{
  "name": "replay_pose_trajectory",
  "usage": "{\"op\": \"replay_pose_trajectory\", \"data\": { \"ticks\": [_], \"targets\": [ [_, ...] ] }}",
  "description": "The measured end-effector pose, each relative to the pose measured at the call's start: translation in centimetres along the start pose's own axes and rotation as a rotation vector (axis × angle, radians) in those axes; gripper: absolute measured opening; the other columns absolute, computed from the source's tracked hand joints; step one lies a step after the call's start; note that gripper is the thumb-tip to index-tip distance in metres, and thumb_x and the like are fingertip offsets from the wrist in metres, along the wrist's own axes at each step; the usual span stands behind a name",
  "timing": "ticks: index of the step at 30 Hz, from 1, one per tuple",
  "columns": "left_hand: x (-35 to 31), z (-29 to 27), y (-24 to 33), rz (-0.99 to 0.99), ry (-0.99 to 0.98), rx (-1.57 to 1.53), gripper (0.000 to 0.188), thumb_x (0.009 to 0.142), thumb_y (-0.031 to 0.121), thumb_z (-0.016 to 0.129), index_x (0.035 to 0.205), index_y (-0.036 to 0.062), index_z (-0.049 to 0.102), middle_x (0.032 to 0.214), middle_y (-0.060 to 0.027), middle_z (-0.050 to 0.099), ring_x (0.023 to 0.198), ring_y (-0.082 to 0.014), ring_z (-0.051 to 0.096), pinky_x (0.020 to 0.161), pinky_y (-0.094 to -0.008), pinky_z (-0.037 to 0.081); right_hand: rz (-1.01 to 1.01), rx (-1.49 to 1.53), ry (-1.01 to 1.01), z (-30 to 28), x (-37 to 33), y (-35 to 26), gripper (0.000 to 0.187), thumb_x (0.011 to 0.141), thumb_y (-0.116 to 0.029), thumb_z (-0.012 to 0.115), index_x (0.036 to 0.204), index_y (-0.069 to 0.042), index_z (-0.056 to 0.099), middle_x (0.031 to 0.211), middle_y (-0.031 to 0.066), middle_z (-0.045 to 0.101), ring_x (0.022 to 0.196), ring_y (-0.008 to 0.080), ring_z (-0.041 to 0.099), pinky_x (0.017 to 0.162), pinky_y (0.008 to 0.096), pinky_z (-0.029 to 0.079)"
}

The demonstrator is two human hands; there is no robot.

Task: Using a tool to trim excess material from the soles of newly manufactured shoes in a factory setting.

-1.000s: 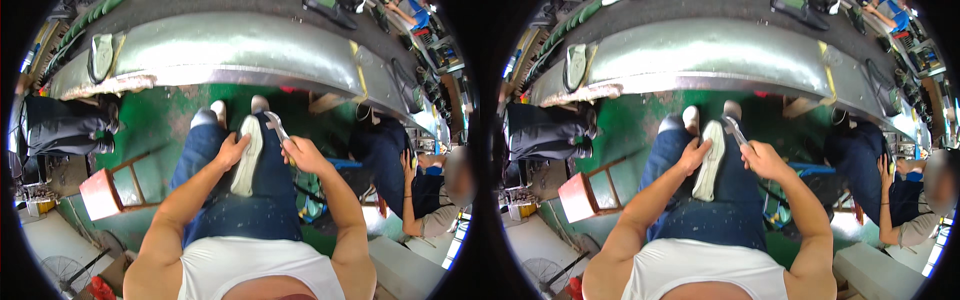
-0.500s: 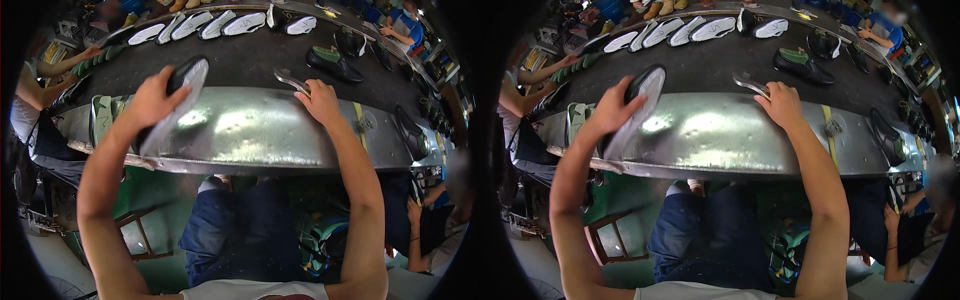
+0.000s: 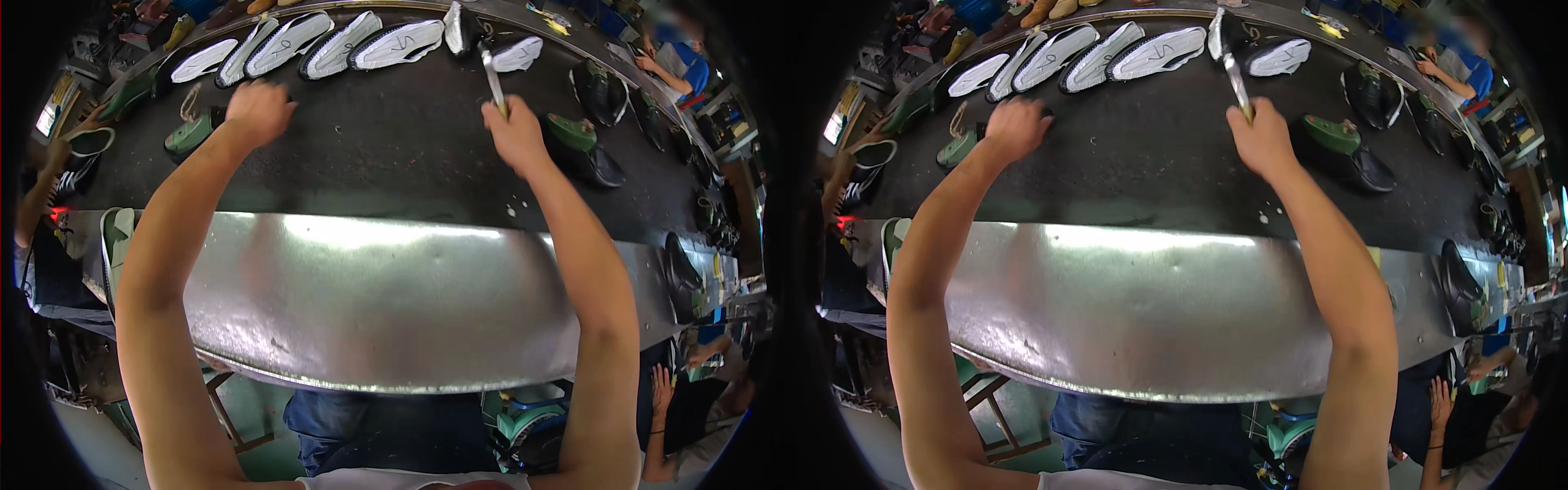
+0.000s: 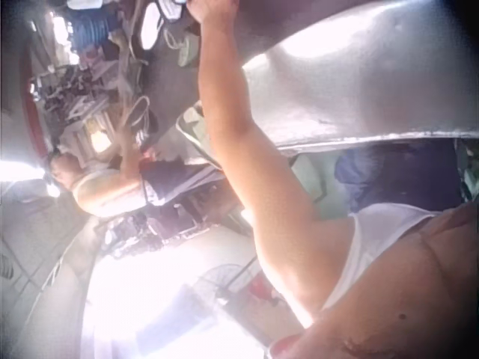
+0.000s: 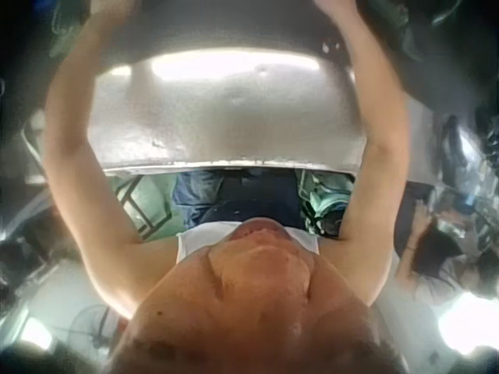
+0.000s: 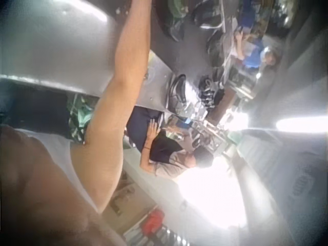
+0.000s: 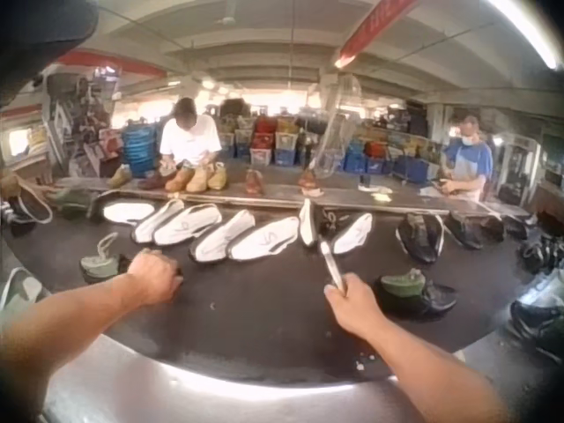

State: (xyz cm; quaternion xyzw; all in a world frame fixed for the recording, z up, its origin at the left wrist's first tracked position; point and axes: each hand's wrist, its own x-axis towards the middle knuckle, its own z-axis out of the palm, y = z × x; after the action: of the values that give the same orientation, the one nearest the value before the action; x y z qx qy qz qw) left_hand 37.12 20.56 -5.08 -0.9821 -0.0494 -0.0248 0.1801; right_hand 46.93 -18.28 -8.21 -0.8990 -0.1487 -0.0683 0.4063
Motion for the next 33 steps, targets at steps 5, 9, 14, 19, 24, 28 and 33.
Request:
{"op": "replay_pose_trajectory", "data": {
  "ticks": [5,9,14,19,24,28,33],
  "targets": [
    [8.9,1.6,6.2,0.059,0.452,-0.429,0.056,0.094,0.033,0.063,0.136,-0.0009,0.048,0.134,-0.0177,0.059,0.130,-0.0349,0.051,0.108,-0.0437,0.044,0.064,-0.039,0.233,5.7,13.8,1.4,0.042,0.088,-0.026,0.064,0.110,0.010,0.061,0.106,0.0320,0.068,0.104,0.0452,0.066,0.093,0.0476,0.051],
    [14.9,1.0,9.6,-0.293,0.005,-0.617,0.063,0.096,0.048,0.057,0.137,-0.0003,0.052,0.134,-0.0180,0.062,0.125,-0.0360,0.057,0.105,-0.0439,0.047,0.187,-0.080,0.289,8.6,20.5,2.5,0.063,0.086,-0.039,0.071,0.115,0.014,0.055,0.114,0.0332,0.065,0.112,0.0439,0.064,0.098,0.0463,0.049],
    [16.2,1.7,8.1,-0.180,-0.104,-0.596,0.060,0.096,0.057,0.055,0.120,0.0045,0.070,0.126,-0.0178,0.067,0.120,-0.0326,0.063,0.101,-0.0441,0.049,-0.042,-0.626,0.213,11.7,25.1,1.9,0.080,0.086,-0.059,0.067,0.127,0.008,0.052,0.135,0.0262,0.054,0.127,0.0369,0.055,0.103,0.0444,0.048],
    [12.9,-2.2,8.2,0.048,-0.346,-0.986,0.066,0.095,0.057,0.053,0.106,-0.0057,0.070,0.100,-0.0207,0.072,0.085,-0.0333,0.070,0.080,-0.0453,0.056,0.050,-0.707,0.200,9.8,26.6,4.9,0.068,0.087,-0.041,0.070,0.130,0.007,0.046,0.136,0.0261,0.055,0.126,0.0398,0.056,0.103,0.0467,0.047],
    [-1.3,-6.5,3.8,-0.248,-0.374,-1.661,0.063,0.092,0.057,0.059,0.104,-0.0039,0.068,0.080,-0.0082,0.067,0.057,-0.0126,0.058,0.045,-0.0283,0.046,0.121,-0.458,0.151,5.5,20.8,5.3,0.055,0.077,-0.035,0.079,0.105,0.008,0.061,0.105,0.0291,0.069,0.103,0.0407,0.068,0.090,0.0456,0.051],
    [-18.7,-5.9,-0.1,-0.386,-0.180,-1.779,0.059,0.092,0.050,0.066,0.110,-0.0057,0.066,0.091,-0.0084,0.067,0.077,-0.0144,0.060,0.061,-0.0291,0.051,0.263,0.100,-0.204,3.2,11.3,4.8,0.027,0.083,-0.024,0.078,0.091,-0.004,0.061,0.072,0.0027,0.056,0.047,0.0118,0.047,0.043,0.0305,0.037],
    [-35.7,-8.5,-0.8,-0.302,0.060,-1.044,0.049,0.083,0.027,0.078,0.114,-0.0073,0.063,0.086,-0.0199,0.068,0.074,-0.0333,0.065,0.070,-0.0381,0.051,0.409,0.537,-0.419,-3.8,-3.1,-1.8,0.029,0.090,-0.022,0.071,0.111,-0.003,0.063,0.086,0.0021,0.064,0.061,0.0105,0.057,0.049,0.0280,0.048]
  ]
}}
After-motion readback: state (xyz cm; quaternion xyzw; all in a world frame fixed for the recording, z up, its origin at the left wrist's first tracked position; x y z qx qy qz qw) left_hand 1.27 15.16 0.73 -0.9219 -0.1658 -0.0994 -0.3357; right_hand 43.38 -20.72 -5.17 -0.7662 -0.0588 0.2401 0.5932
